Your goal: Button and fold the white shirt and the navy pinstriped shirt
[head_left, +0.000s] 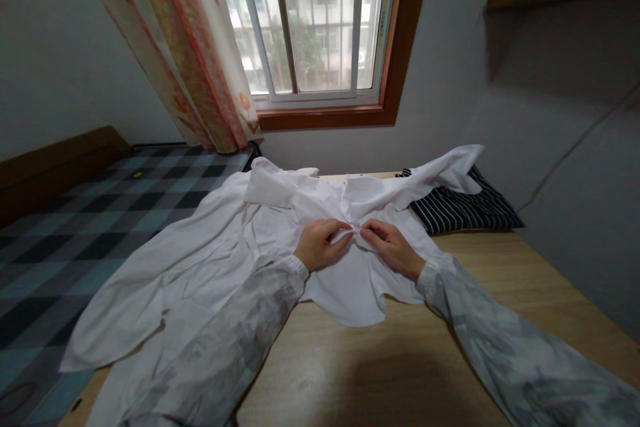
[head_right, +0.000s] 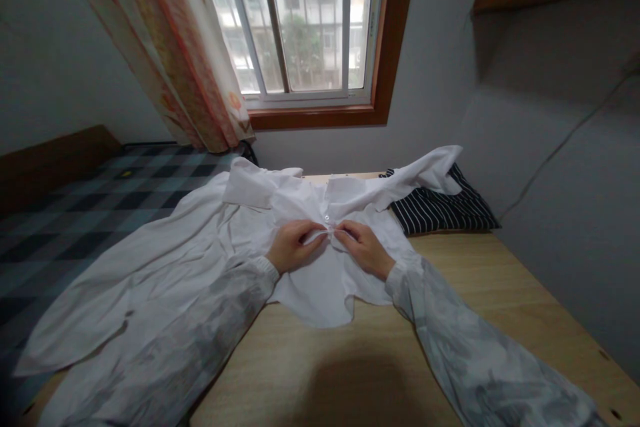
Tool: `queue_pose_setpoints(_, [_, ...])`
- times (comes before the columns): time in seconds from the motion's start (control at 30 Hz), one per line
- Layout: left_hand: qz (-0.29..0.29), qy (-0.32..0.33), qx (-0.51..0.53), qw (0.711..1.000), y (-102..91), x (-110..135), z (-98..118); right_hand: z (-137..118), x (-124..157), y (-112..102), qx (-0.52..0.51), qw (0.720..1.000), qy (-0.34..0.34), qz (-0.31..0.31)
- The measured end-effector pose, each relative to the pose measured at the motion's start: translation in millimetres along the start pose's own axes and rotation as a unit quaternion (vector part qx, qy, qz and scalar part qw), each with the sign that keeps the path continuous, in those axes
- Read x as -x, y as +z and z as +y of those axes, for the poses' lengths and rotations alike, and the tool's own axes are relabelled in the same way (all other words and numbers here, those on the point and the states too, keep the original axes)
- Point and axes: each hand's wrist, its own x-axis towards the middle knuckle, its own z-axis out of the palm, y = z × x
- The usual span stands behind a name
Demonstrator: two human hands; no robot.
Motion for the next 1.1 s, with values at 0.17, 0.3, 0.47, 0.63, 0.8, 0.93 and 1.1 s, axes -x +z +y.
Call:
queue_pose_setpoints(0.17, [-0.01, -0.014, 0.011, 1.0, -0.1, -0.4, 0.9, 4.4, -1.6, 1.4, -0.041, 0.998, 0.02, 0.035])
queue_pose_setpoints(0.3, [-0.019, -0.015, 0.033, 0.999, -1.0, -2.2, 2.5, 7.5, -1.8, 1.1, -0.066, 0.997, 0.028, 0.022])
queue_pose_setpoints(0.47, [-0.037, -0.034, 0.093, 0.994, -0.6, -4.6, 2.6, 7.0, -1.5, 0.6, -0.054, 0.998, 0.022, 0.009])
queue_pose_setpoints(0.63, [-0.076, -0.043, 0.129, 0.988, 2.6, -5.5, 1.2, 5.7, -0.5, 1.7, -0.024, 0.999, 0.012, 0.031])
queue_pose_setpoints(0.8, [-0.079, -0.071, 0.165, 0.98, 2.6, -8.1, 3.7, 4.9, -1.0, 3.0, -0.013, 0.999, 0.007, 0.041])
queue_pose_setpoints(0.93, [-0.088, -0.093, 0.187, 0.974, -0.1, -9.9, 7.2, 3.2, -1.9, 2.8, 0.008, 0.999, -0.001, 0.043])
queue_pose_setpoints(1.1, [-0.087, -0.103, 0.195, 0.972, 0.2, -8.5, 8.3, 3.9, -1.5, 2.2, 0.044, 0.998, -0.006, 0.05])
